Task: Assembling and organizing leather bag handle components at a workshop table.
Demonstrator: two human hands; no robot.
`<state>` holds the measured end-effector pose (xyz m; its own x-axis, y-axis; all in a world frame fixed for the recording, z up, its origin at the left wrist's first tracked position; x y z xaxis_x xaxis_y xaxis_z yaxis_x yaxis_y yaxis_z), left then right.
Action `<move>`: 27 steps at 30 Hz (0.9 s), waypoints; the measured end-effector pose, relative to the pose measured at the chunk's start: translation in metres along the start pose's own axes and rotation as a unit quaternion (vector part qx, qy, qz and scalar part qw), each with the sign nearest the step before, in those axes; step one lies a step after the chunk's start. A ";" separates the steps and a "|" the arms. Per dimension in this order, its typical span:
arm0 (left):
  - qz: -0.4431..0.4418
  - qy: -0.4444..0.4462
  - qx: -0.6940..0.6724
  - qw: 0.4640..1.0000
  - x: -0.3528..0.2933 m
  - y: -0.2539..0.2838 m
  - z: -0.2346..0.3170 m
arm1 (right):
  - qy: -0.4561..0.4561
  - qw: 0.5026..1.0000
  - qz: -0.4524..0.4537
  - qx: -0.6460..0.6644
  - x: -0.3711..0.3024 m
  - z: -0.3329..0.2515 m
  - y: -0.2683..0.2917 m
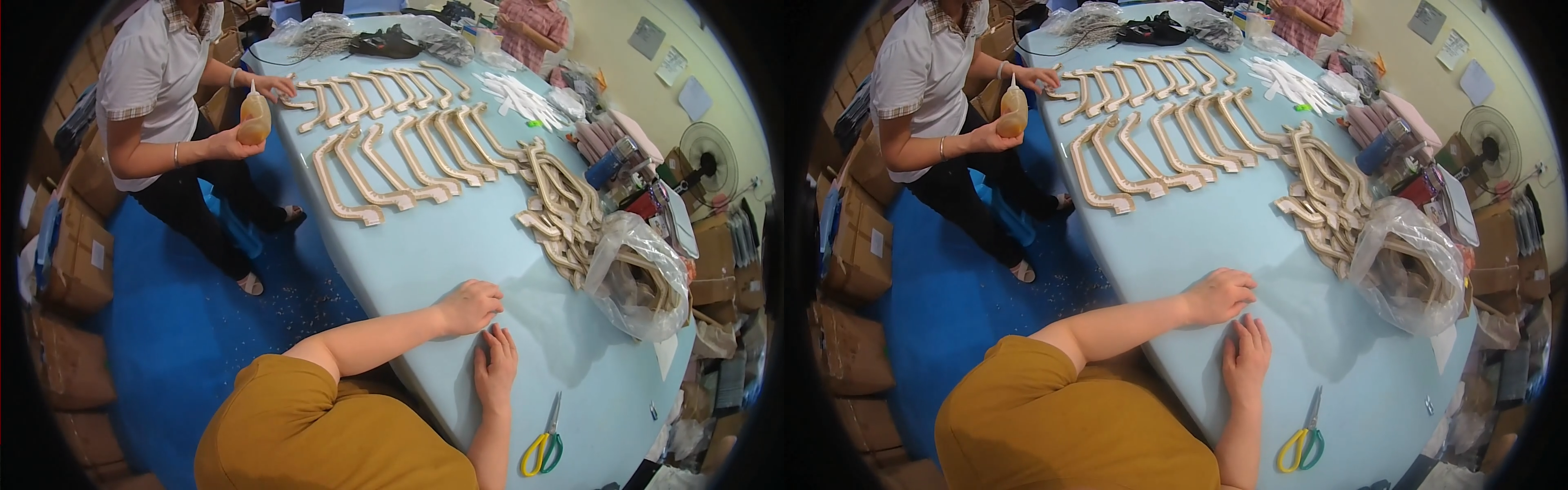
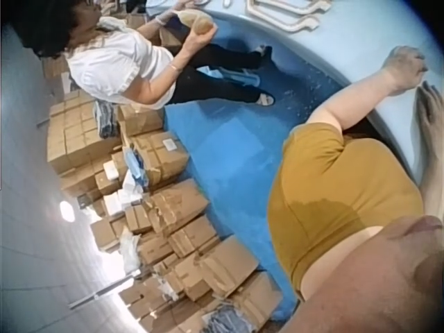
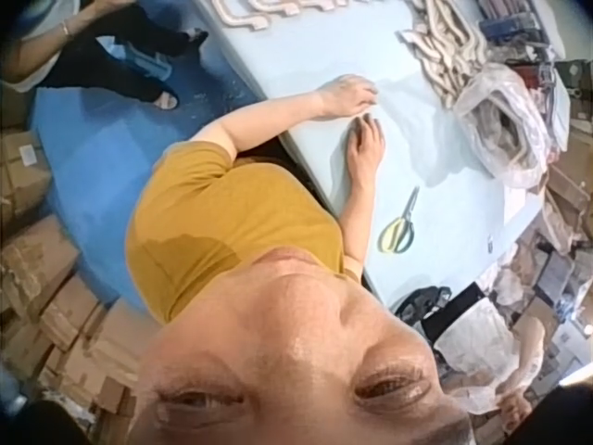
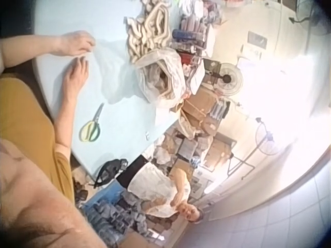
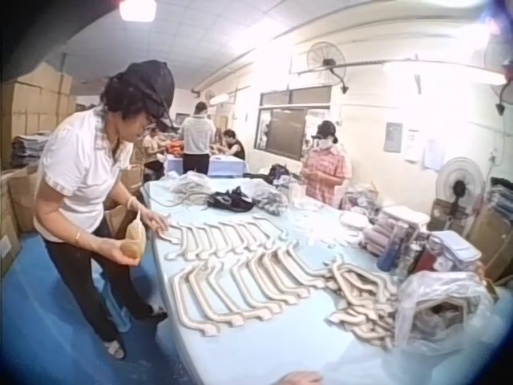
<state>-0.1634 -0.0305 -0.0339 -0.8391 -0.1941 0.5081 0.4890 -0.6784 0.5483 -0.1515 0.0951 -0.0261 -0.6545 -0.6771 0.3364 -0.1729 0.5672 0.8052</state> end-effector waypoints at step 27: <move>-0.062 0.001 -0.006 0.998 -0.001 -0.013 -0.033 | 0.046 0.984 0.156 0.070 -0.005 0.015 -0.009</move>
<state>-0.1769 -0.0451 -0.0636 -0.8935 -0.1097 0.4355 0.3783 -0.7062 0.5984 -0.1576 0.1003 -0.0421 -0.6242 -0.4960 0.6036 -0.0789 0.8087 0.5830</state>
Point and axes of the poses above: each hand's wrist, its own x-axis towards the middle knuckle, its own y-axis out of the back of the hand, z = x × y, the point moved 9 cm from there along x, towards the middle knuckle, and after that the axes turned 6 degrees about z, right-handed, at the moved point
